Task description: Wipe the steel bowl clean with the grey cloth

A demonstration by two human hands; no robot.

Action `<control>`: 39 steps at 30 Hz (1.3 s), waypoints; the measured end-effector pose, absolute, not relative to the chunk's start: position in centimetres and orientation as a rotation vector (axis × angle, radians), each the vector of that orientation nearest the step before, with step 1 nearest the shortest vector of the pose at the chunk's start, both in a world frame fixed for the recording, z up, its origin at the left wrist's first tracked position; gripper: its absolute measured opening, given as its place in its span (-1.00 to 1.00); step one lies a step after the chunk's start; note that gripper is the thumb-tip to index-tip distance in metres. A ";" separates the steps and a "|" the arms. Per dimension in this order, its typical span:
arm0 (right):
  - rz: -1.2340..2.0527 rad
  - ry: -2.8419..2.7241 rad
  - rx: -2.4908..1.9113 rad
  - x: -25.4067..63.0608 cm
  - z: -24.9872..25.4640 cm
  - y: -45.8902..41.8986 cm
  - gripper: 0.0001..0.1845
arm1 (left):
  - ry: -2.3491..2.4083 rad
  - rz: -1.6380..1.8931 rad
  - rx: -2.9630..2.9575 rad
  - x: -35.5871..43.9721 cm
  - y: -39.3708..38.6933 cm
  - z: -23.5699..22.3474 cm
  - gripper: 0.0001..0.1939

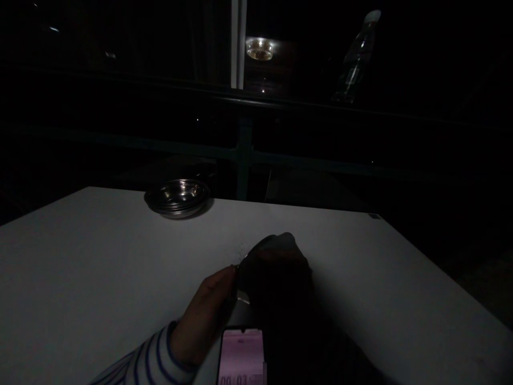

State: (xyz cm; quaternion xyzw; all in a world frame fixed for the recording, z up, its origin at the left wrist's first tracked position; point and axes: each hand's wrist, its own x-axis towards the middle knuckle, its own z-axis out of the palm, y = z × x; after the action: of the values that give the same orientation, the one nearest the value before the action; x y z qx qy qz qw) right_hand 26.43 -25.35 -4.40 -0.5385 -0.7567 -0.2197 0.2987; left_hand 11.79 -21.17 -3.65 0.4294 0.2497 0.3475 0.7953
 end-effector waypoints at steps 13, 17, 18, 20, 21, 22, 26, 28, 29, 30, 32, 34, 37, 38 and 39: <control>-0.664 -1.858 -1.307 27.9 -4.9 -24.8 -0.71 | 0.520 0.751 0.902 11.9 -21.4 -3.3 -0.78; -0.775 -1.960 -1.318 27.6 -6.9 -25.0 -0.63 | 0.560 0.750 0.883 11.9 -21.4 -3.4 -0.82; -0.770 -1.953 -1.326 27.5 -7.1 -25.1 -0.64 | 0.565 0.744 0.889 11.9 -21.4 -3.4 -0.83; -0.735 -1.932 -1.365 27.4 -6.7 -25.3 -0.66 | 0.561 0.738 0.901 12.0 -21.4 -3.3 -0.82; -0.707 -1.927 -1.387 27.3 -6.2 -25.3 -0.68 | 0.556 0.741 0.902 12.0 -21.5 -3.2 -0.81; -0.673 -1.920 -1.403 27.3 -5.7 -25.3 -0.70 | 0.552 0.741 0.900 12.0 -21.5 -3.2 -0.80; -0.568 -1.801 -1.380 27.6 -3.9 -25.1 -0.72 | 0.536 0.722 0.880 12.0 -21.5 -3.1 -0.74; -0.568 -1.775 -1.342 27.7 -3.8 -25.0 -0.67 | 0.533 0.723 0.878 12.0 -21.5 -3.1 -0.75; -0.579 -1.788 -1.336 27.7 -3.9 -25.0 -0.68 | 0.535 0.730 0.878 12.0 -21.5 -3.1 -0.75; -0.592 -1.817 -1.337 27.6 -4.0 -25.1 -0.71 | 0.537 0.736 0.879 12.0 -21.4 -3.1 -0.76; -0.616 -1.890 -1.335 27.2 -4.4 -25.2 -0.75 | 0.543 0.751 0.873 11.9 -21.4 -3.1 -0.78; -0.634 -1.945 -1.320 26.7 -4.6 -25.4 -0.77 | 0.541 0.763 0.862 11.9 -21.3 -3.1 -0.81; -0.635 -1.966 -1.307 26.5 -4.9 -25.6 -0.78 | 0.525 0.756 0.861 11.8 -21.2 -3.1 -0.82; -0.637 -1.968 -1.312 26.6 -4.9 -25.5 -0.78 | 0.522 0.754 0.857 11.8 -21.2 -3.1 -0.82; -0.644 -1.960 -1.317 26.9 -4.9 -25.4 -0.77 | 0.523 0.756 0.848 11.8 -21.2 -3.2 -0.82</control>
State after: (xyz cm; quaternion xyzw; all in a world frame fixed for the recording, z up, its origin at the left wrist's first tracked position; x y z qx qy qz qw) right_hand 26.86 -25.44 -4.90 -0.5059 -0.7531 -0.2474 0.3400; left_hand 11.82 -21.19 -3.21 0.3970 0.2449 0.3537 0.8108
